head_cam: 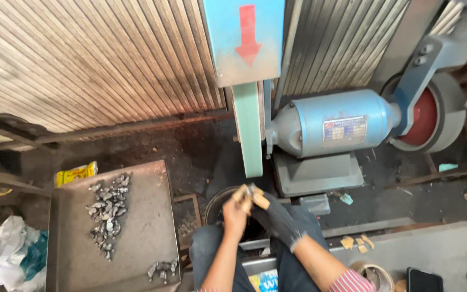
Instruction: The person sits on the floor at a belt sander and grinds small metal workpieces against the moving belt, producing sparks. They hold each piece with both hands, grind its edges, then place the finished piece onto a metal tray with a pile of similar ground pieces.
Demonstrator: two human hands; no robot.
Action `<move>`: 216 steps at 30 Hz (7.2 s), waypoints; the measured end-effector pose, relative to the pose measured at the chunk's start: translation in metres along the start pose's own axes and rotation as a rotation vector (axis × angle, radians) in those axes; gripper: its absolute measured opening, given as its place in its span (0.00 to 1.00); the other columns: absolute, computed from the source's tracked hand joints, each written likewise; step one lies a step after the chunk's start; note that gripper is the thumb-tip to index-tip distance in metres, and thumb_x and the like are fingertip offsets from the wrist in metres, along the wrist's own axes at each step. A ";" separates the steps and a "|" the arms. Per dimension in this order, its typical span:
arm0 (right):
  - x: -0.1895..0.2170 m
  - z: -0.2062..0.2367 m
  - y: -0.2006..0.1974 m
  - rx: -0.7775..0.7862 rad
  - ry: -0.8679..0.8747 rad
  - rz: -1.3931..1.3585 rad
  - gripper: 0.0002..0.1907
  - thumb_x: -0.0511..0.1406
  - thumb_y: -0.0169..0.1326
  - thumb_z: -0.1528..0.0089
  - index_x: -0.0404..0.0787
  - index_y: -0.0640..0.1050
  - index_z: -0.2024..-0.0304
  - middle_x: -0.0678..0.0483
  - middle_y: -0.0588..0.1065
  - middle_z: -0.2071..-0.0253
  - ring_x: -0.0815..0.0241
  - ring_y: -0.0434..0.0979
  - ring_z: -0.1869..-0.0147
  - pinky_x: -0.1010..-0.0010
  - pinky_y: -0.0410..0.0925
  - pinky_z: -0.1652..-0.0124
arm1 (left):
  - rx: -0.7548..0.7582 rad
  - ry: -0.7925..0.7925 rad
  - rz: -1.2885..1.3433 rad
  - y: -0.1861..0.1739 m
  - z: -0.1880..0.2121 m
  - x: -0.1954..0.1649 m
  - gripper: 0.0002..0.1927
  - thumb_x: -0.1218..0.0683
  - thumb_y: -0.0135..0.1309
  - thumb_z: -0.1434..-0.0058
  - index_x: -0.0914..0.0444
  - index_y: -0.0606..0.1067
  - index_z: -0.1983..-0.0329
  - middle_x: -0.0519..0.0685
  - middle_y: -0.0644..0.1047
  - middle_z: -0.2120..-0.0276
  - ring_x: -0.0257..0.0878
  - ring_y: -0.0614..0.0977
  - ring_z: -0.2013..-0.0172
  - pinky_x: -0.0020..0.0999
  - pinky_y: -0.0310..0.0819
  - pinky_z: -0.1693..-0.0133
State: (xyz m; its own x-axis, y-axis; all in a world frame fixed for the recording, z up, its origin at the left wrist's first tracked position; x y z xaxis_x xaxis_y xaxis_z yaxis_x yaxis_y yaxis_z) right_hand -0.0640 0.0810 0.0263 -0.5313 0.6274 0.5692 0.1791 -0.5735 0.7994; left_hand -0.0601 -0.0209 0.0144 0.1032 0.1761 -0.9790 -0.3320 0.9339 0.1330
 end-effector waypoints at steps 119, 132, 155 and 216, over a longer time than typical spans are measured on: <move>0.083 0.022 0.089 0.174 0.098 0.932 0.25 0.38 0.62 0.40 0.36 0.73 0.43 0.51 0.79 0.62 0.71 0.78 0.61 0.71 0.72 0.60 | 0.580 -0.204 0.102 0.005 0.001 -0.003 0.12 0.51 0.55 0.30 0.64 0.81 0.57 0.44 0.80 0.67 0.34 0.79 0.68 0.32 0.74 0.69; 0.027 0.038 0.007 -0.299 0.043 0.255 0.17 0.41 0.58 0.37 0.36 0.75 0.53 0.48 0.77 0.57 0.53 0.79 0.53 0.60 0.74 0.51 | 0.099 0.461 -0.540 0.009 0.060 -0.032 0.24 0.56 0.62 0.39 0.63 0.76 0.39 0.53 0.83 0.61 0.37 0.84 0.71 0.33 0.78 0.67; 0.038 0.012 -0.016 -0.193 0.089 0.650 0.22 0.41 0.60 0.38 0.27 0.81 0.52 0.52 0.82 0.64 0.65 0.79 0.63 0.72 0.72 0.63 | 0.345 -0.012 -0.314 0.021 0.000 0.008 0.08 0.60 0.60 0.47 0.66 0.82 0.64 0.48 0.83 0.74 0.33 0.82 0.73 0.34 0.77 0.70; -0.047 0.007 0.045 0.136 0.235 1.690 0.35 0.51 0.57 0.40 0.43 0.71 0.35 0.44 0.75 0.41 0.47 0.73 0.36 0.60 0.65 0.41 | -0.528 0.193 -0.920 -0.273 0.095 -0.036 0.13 0.53 0.60 0.38 0.62 0.81 0.52 0.56 0.81 0.57 0.53 0.82 0.56 0.44 0.76 0.52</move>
State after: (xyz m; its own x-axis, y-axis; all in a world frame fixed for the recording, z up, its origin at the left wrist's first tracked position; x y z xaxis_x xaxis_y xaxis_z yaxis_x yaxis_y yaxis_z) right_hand -0.0257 0.0294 0.0367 0.2096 -0.6756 0.7068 0.6848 -0.4146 -0.5993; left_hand 0.1154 -0.2526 0.0285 0.3854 -0.6205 -0.6830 -0.5697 0.4222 -0.7051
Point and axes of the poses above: each hand's wrist, its own z-axis away from the middle knuckle, its own y-axis out of the palm, x = y × z, the point moved 7 cm from there along -z, towards the middle knuckle
